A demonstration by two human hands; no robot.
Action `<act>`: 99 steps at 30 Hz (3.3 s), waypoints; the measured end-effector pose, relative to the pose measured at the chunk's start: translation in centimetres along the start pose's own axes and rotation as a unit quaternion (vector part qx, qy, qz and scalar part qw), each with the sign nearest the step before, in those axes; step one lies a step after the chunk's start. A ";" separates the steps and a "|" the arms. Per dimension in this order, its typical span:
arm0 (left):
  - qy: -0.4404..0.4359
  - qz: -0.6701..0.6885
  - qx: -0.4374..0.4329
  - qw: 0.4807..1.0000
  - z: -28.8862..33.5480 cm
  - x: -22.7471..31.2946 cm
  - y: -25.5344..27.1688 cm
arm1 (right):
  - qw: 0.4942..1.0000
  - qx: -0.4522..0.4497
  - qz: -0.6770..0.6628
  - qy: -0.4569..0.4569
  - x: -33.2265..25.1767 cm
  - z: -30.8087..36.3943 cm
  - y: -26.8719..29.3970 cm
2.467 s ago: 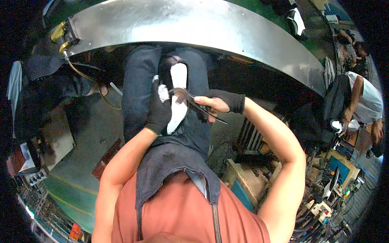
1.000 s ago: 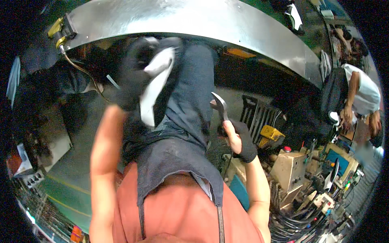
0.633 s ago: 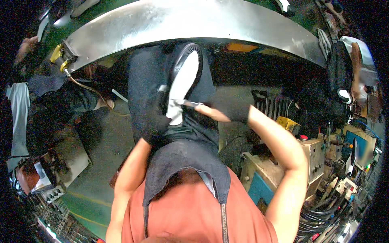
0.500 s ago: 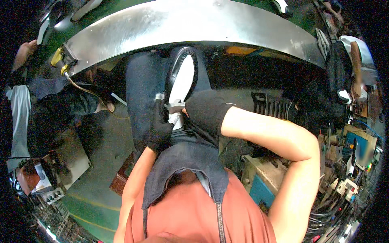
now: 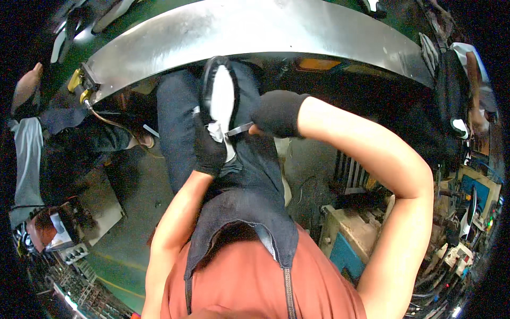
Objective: The person uses pliers to trim excess material from the edges of shoe parts on a conveyor belt. They pick up each part, trim it, and place it back on the belt. The task is performed in a factory setting with other workers visible.
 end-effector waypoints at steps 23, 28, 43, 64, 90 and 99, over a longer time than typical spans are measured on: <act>0.351 0.270 -0.208 0.872 -1.9 -2.5 -2.6 | 0.949 0.215 -0.189 -0.134 0.7 0.8 -2.3; 0.099 0.269 -0.143 0.947 -3.1 -3.0 -3.5 | 0.941 0.117 -0.297 -0.111 3.3 1.1 -4.9; 0.249 0.304 -0.120 0.912 -4.5 -0.2 0.0 | 0.940 0.139 -0.285 -0.124 1.6 4.0 -6.1; 0.364 0.531 -0.178 0.744 1.1 -4.2 -0.3 | 0.521 0.257 -0.734 -0.351 -1.4 3.1 -26.4; 0.010 -0.182 0.032 0.983 -55.7 -28.0 24.6 | 0.702 0.046 -0.579 -0.412 9.2 -8.0 -13.7; 0.114 0.249 0.267 0.924 -46.2 -25.9 15.8 | 0.699 0.091 -0.601 -0.378 9.7 -9.0 -12.5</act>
Point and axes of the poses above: each hand's wrist, its own z-axis away from the middle knuckle, its own y-axis out of the back of the hand, x = y × z, the point moved 10 cm from there along -z, towards the middle knuckle, and after that the axes turned 5 degrees about -y, right-handed, at the moved point
